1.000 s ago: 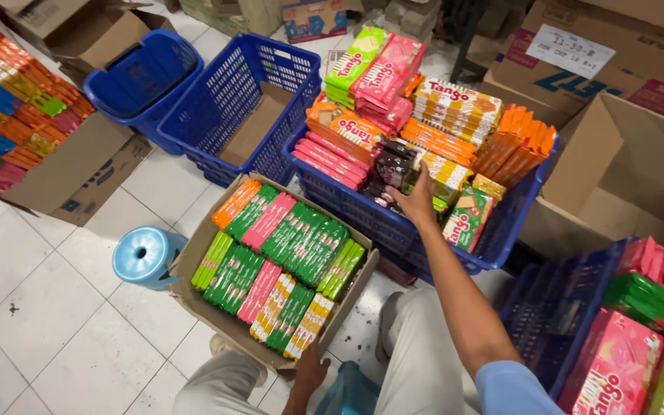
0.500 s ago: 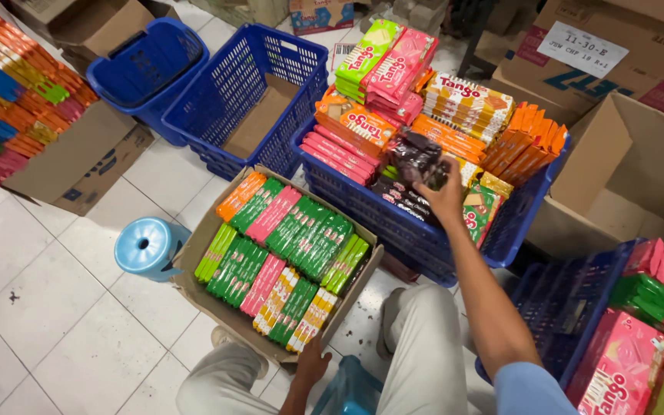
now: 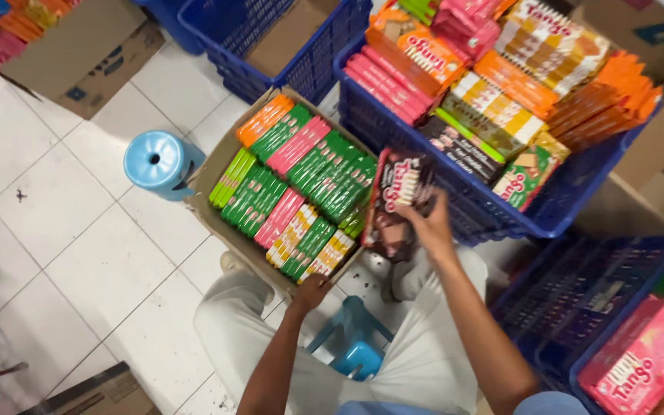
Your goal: The person sits on a low stool and transfers packets of Tango drink mix from a cardboard box into a blue plastic crate. They pick up the packets by hand and arrange them in neat rows within the crate.
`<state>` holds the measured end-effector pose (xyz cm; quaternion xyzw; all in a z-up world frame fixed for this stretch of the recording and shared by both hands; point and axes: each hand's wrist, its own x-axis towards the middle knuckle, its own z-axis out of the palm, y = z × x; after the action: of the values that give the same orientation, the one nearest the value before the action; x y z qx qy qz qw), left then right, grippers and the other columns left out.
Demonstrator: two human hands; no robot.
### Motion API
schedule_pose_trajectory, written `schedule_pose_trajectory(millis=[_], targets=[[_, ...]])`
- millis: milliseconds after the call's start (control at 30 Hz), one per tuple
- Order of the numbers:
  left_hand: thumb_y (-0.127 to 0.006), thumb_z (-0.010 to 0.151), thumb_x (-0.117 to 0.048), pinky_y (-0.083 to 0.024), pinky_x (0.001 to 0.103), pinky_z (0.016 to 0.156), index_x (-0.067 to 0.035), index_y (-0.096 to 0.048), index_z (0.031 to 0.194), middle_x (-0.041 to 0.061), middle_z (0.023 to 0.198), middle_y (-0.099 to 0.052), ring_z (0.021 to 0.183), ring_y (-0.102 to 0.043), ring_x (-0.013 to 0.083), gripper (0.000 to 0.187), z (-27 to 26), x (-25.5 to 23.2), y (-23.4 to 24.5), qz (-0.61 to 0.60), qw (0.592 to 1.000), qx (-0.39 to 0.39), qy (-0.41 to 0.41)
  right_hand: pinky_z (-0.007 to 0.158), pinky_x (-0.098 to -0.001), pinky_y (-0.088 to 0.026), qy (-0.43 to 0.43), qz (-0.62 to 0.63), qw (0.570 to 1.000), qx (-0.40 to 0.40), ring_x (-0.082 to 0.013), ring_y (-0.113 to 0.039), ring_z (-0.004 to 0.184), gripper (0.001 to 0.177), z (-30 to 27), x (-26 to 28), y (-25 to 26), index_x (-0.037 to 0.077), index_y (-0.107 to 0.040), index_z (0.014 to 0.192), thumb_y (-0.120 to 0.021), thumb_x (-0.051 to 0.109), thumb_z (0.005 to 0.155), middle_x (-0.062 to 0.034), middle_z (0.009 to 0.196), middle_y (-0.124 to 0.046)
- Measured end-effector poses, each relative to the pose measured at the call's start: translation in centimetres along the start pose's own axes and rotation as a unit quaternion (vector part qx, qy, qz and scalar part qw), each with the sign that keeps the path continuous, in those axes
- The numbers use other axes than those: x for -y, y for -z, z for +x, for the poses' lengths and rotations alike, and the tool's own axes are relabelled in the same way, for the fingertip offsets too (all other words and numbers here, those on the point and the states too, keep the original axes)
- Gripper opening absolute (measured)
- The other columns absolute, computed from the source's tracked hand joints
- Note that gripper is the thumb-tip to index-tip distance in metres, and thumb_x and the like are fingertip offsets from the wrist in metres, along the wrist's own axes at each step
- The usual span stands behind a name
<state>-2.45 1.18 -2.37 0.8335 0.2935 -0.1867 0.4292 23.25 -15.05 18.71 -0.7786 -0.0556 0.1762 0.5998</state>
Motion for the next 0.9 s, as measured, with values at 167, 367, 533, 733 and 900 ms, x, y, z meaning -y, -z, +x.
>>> schedule_pose_trajectory(millis=[167, 367, 533, 733, 900], targets=[[-0.056, 0.099, -0.05, -0.048, 0.044, 0.11, -0.019, -0.072, 0.119, 0.012, 0.129, -0.07, 0.13, -0.06, 0.0321, 0.04, 0.7, 1.5, 2.9, -0.025, 0.999, 0.032, 0.016, 0.066, -0.0473, -0.06, -0.283, 0.05, 0.958, 0.017, -0.0326, -0.071, 0.089, 0.078, 0.6, -4.1, -8.4, 0.01, -0.062, 0.131, -0.092, 0.051, 0.072, -0.0172, 0.11, -0.071], [-0.064, 0.097, -0.04, -0.051, 0.05, 0.103, -0.011, -0.071, 0.112, 0.021, 0.112, -0.069, 0.118, -0.064, 0.0409, 0.034, 1.4, 2.0, 4.0, -0.066, 0.998, 0.016, 0.003, 0.081, -0.0539, -0.06, -0.344, -0.087, 0.933, -0.056, -0.0389, -0.068, 0.109, 0.112, 5.4, -10.1, -12.6, 0.001, -0.028, 0.15, -0.088, 0.059, 0.074, -0.0243, 0.126, -0.063], [-0.063, 0.095, -0.042, -0.053, 0.048, 0.097, -0.014, -0.072, 0.112, 0.019, 0.107, -0.069, 0.113, -0.067, 0.0379, 0.034, 1.4, 2.7, 3.9, -0.066, 0.996, 0.031, 0.052, 0.095, -0.0589, -0.054, -0.391, -0.209, 0.89, -0.106, -0.0452, -0.064, 0.119, 0.127, 6.7, -12.1, -15.4, 0.001, -0.016, 0.154, -0.082, 0.068, 0.068, -0.0273, 0.131, -0.059], [-0.061, 0.098, -0.045, -0.056, 0.047, 0.091, -0.013, -0.071, 0.11, 0.019, 0.104, -0.074, 0.111, -0.069, 0.036, 0.035, 2.3, 2.4, 3.1, -0.067, 0.996, 0.044, 0.044, 0.108, -0.0572, -0.048, -0.389, -0.148, 0.894, -0.167, -0.0446, -0.056, 0.133, 0.115, 7.2, -12.0, -15.9, 0.004, -0.01, 0.158, -0.078, 0.057, 0.081, -0.0267, 0.141, -0.055], [-0.06, 0.097, -0.046, -0.055, 0.046, 0.098, -0.016, -0.07, 0.119, 0.013, 0.121, -0.071, 0.122, -0.066, 0.0326, 0.038, 2.3, 2.5, 3.7, -0.076, 0.992, 0.071, 0.068, 0.107, -0.0537, -0.05, -0.367, -0.113, 0.914, -0.134, -0.0435, -0.054, 0.134, 0.099, 7.6, -12.2, -15.6, 0.01, -0.024, 0.155, -0.076, 0.051, 0.082, -0.026, 0.14, -0.053]])
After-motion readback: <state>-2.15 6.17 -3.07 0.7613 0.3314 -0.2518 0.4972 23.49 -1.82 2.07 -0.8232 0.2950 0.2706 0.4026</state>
